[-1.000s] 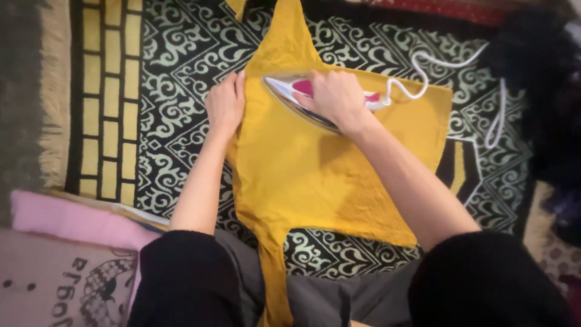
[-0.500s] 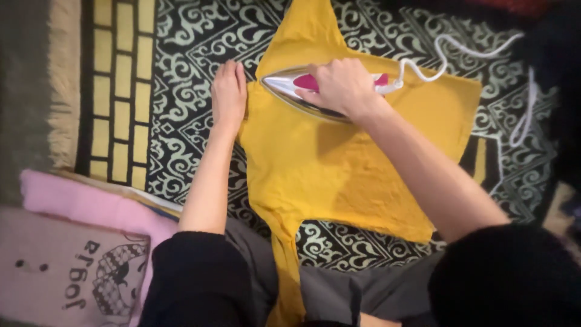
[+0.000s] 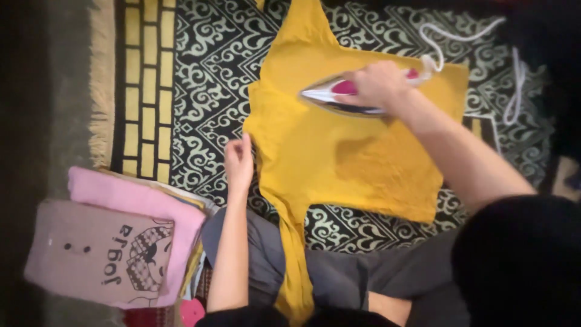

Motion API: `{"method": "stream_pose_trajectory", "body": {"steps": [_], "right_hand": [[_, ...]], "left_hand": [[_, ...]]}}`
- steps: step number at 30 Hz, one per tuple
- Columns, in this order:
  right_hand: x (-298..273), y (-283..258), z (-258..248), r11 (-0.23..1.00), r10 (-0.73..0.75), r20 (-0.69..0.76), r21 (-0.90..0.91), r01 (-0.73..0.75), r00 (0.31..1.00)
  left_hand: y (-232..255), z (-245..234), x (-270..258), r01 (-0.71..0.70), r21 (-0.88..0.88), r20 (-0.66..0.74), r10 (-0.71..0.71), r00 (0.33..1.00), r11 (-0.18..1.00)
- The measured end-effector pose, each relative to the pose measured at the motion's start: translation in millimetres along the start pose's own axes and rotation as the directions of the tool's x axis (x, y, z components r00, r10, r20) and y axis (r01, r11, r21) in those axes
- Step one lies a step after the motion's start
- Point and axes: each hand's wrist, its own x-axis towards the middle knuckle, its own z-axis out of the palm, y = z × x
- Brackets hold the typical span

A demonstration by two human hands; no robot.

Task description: Ironing a yellow long-sleeved shirt and then folding it on the floor.

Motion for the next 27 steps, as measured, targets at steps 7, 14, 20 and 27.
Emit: {"method": "stream_pose_trajectory", "body": {"steps": [7,14,20,27], "right_hand": [[-114.0,69.8,28.5,0.929,0.345,-0.011,0.147,-0.340,0.938],[-179.3,1.3,58.7,0.982,0.168,-0.029,0.091,-0.165,0.985],[-141.4,-25.2,55.9,0.977,0.177,-0.231,0.161,-0.142,0.957],[-93.1,-60.5,52.4,0.948,0.263,-0.327,0.264,-0.179,0.908]], "left_hand": [[24.2,5.5,-12.2,0.303,-0.024,0.300,-0.282,0.911,0.953],[-36.5,51.7,1.6,0.058,0.031,0.113,-0.061,0.992,0.998],[10.1,38.9,-6.3,0.118,-0.222,0.097,-0.098,0.990,0.968],[-16.9,33.7,1.7,0.127,-0.557,0.118,-0.073,0.990,0.821]]}}
